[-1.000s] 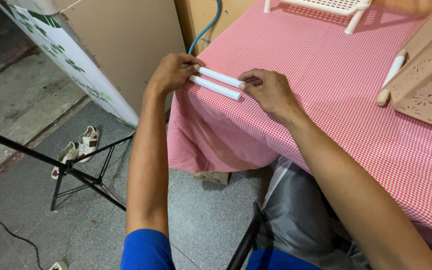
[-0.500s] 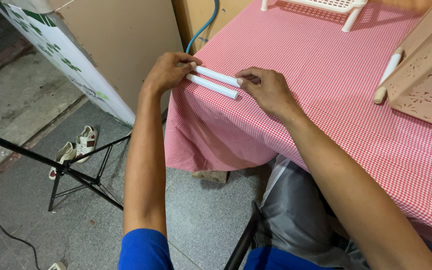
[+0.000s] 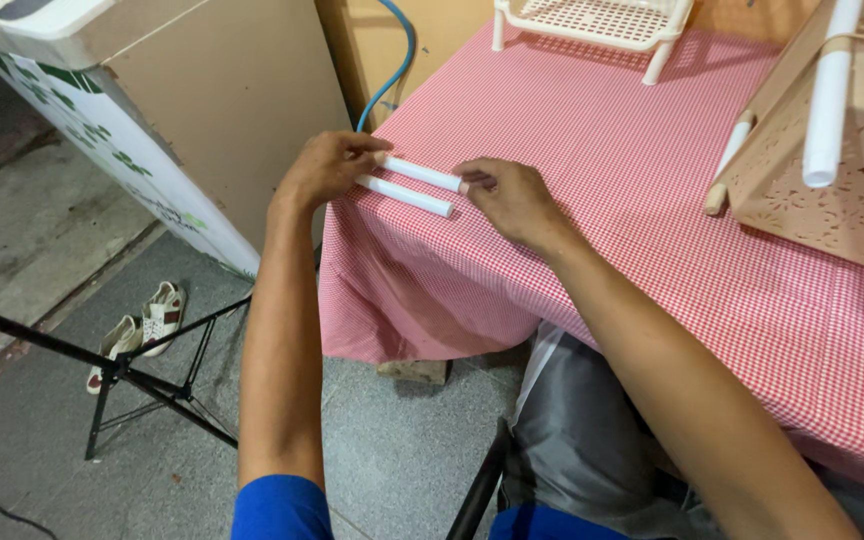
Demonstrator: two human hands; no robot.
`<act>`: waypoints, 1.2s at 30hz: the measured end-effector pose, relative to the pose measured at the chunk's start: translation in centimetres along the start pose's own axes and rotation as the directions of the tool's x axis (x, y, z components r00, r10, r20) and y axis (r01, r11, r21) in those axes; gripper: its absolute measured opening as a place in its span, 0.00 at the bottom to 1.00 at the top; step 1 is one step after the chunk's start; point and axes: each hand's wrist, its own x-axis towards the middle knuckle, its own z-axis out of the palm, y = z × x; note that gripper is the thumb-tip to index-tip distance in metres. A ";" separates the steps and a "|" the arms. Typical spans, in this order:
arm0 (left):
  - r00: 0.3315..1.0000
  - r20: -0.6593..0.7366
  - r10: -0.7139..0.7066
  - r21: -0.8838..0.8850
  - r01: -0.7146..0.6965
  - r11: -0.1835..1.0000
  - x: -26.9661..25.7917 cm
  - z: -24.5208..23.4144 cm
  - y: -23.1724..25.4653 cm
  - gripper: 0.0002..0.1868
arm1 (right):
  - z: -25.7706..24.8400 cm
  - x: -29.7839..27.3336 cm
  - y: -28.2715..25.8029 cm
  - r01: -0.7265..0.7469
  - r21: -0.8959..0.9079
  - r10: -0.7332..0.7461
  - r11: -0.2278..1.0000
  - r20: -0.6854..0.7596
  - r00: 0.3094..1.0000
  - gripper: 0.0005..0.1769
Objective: The person handles several white plastic rods, inspecting them and placing them on a table. The person then picks up a beige plastic basket with rods already inserted and adjusts its position on the table.
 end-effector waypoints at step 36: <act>0.997 -0.016 -0.072 -0.010 0.071 0.997 -0.9 -0.6 0.5 0.15 | 0.4 -0.2 0.7 0.107 -0.022 -0.108 0.994 -0.034 0.994 0.18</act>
